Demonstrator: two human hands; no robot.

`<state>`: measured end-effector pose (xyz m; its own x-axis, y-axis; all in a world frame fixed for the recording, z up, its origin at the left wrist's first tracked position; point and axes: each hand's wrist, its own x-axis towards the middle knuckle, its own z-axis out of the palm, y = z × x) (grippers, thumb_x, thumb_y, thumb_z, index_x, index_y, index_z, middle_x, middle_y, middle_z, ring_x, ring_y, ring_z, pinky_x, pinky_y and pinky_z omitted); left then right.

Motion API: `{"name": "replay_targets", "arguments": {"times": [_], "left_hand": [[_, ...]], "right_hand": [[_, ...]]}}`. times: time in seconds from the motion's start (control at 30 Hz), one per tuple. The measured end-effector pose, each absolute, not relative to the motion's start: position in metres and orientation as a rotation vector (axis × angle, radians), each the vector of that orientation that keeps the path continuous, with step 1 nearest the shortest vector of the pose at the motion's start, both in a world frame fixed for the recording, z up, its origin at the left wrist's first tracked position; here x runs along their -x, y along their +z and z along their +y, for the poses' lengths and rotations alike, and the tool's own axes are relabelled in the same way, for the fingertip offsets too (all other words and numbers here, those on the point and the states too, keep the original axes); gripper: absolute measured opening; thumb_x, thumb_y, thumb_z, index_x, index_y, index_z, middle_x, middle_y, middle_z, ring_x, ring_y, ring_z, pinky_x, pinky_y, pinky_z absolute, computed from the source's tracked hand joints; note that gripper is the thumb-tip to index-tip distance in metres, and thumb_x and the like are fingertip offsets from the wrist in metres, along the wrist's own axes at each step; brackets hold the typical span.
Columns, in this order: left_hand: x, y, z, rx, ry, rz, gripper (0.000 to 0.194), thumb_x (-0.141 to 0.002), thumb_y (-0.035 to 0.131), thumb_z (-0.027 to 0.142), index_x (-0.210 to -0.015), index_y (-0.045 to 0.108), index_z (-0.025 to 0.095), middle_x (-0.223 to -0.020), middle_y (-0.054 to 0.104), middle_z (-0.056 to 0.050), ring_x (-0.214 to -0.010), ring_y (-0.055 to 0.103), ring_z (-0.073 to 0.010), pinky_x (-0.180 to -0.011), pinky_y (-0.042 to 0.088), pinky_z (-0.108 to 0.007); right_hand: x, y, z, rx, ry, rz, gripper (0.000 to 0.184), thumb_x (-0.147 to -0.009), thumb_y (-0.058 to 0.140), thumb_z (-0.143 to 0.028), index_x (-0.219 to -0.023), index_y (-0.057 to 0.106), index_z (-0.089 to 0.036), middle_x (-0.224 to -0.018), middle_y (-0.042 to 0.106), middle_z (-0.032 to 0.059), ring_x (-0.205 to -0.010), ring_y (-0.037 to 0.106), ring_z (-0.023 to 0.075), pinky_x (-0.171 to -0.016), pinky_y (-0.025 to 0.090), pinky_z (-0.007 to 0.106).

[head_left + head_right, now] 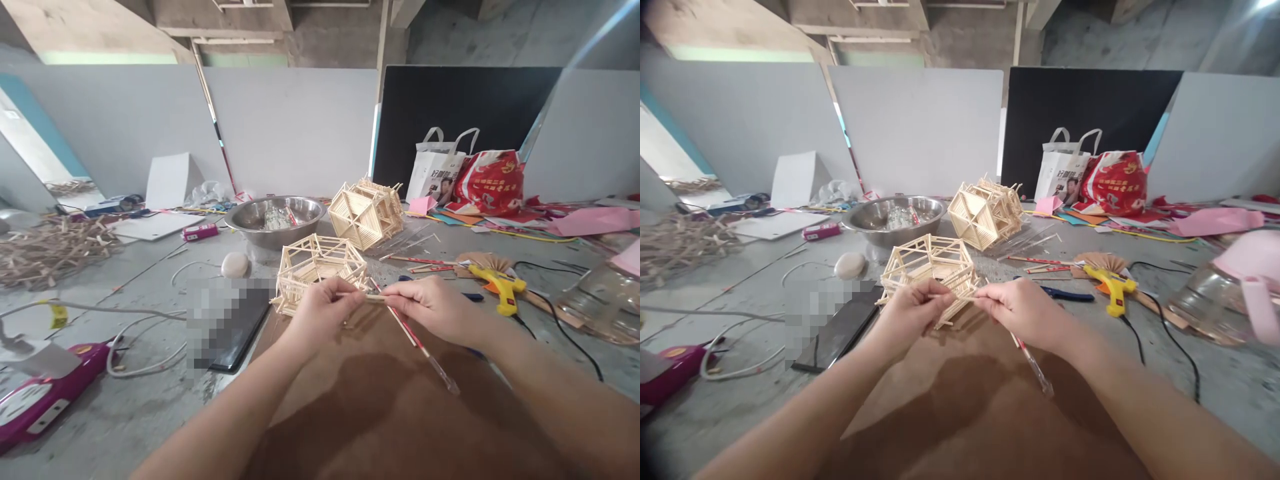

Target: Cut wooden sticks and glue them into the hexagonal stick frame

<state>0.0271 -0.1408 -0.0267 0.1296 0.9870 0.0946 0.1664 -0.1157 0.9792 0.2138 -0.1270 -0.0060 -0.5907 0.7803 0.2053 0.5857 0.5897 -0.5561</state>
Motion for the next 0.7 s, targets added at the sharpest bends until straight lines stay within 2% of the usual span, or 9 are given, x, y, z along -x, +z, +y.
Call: {"name": "replay_targets", "arguments": {"times": [0.07,0.13,0.23,0.3,0.43,0.57,0.7], "left_hand": [[-0.018,-0.016,-0.135,-1.293,1.207,1.107,0.022,-0.066,0.061,0.033,-0.065,0.047,0.017,-0.04,0.038,0.009,-0.032,0.032,-0.0041,-0.032,0.024,-0.016],[-0.008,-0.004,-0.128,-1.194,1.274,1.019,0.022,-0.065,0.062,0.031,-0.064,0.046,0.016,-0.044,0.044,0.007,-0.032,0.036,-0.0037,-0.033,0.027,-0.016],[0.004,0.016,-0.111,-1.203,1.327,0.989,0.02,-0.066,0.061,0.031,-0.067,0.051,0.014,-0.054,0.051,0.003,-0.037,0.042,-0.0037,-0.037,0.031,-0.016],[0.012,0.024,-0.097,-1.316,1.375,1.104,0.021,-0.068,0.058,0.033,-0.068,0.053,0.013,-0.053,0.05,0.003,-0.037,0.039,-0.0035,-0.036,0.028,-0.017],[0.026,0.027,-0.068,-1.523,1.321,1.422,0.027,-0.073,0.051,0.034,-0.056,0.05,0.013,-0.047,0.045,0.004,-0.034,0.029,-0.0024,-0.035,0.019,-0.018],[0.032,0.018,-0.048,-1.635,1.123,1.634,0.03,-0.072,0.051,0.036,-0.05,0.048,0.015,-0.045,0.041,0.005,-0.038,0.027,-0.0038,-0.039,0.019,-0.02],[0.034,0.009,-0.037,-1.801,0.919,1.762,0.031,-0.068,0.052,0.04,-0.049,0.05,0.016,-0.042,0.032,0.006,-0.04,0.026,-0.0057,-0.043,0.021,-0.022]], "right_hand": [[-0.2,-0.004,-0.127,1.066,0.676,-2.367,0.028,-0.084,0.037,-0.036,-0.081,0.06,-0.02,-0.056,0.06,-0.0031,-0.052,0.052,0.0103,-0.052,0.036,0.021],[-0.187,-0.004,-0.123,1.021,0.753,-2.297,0.028,-0.084,0.036,-0.036,-0.079,0.057,-0.019,-0.057,0.061,-0.0029,-0.052,0.052,0.0095,-0.053,0.036,0.021],[-0.17,-0.003,-0.113,0.956,0.796,-2.2,0.03,-0.085,0.034,-0.037,-0.075,0.055,-0.018,-0.057,0.061,-0.0024,-0.048,0.05,0.0083,-0.052,0.036,0.021],[-0.16,-0.003,-0.105,0.956,0.701,-2.172,0.032,-0.085,0.034,-0.037,-0.073,0.056,-0.018,-0.059,0.061,-0.0019,-0.048,0.049,0.0085,-0.051,0.035,0.021],[-0.151,-0.012,-0.088,1.031,0.419,-2.144,0.026,-0.083,0.038,-0.034,-0.079,0.058,-0.019,-0.071,0.063,0.0009,-0.065,0.055,0.0138,-0.058,0.037,0.024],[-0.148,-0.024,-0.073,1.025,0.244,-2.136,0.018,-0.08,0.044,-0.026,-0.083,0.061,-0.019,-0.082,0.064,0.0033,-0.083,0.053,0.018,-0.072,0.039,0.029],[-0.143,-0.028,-0.065,0.871,0.195,-2.21,0.017,-0.08,0.045,-0.022,-0.083,0.062,-0.02,-0.084,0.065,0.0029,-0.085,0.054,0.0173,-0.079,0.037,0.032]]}}
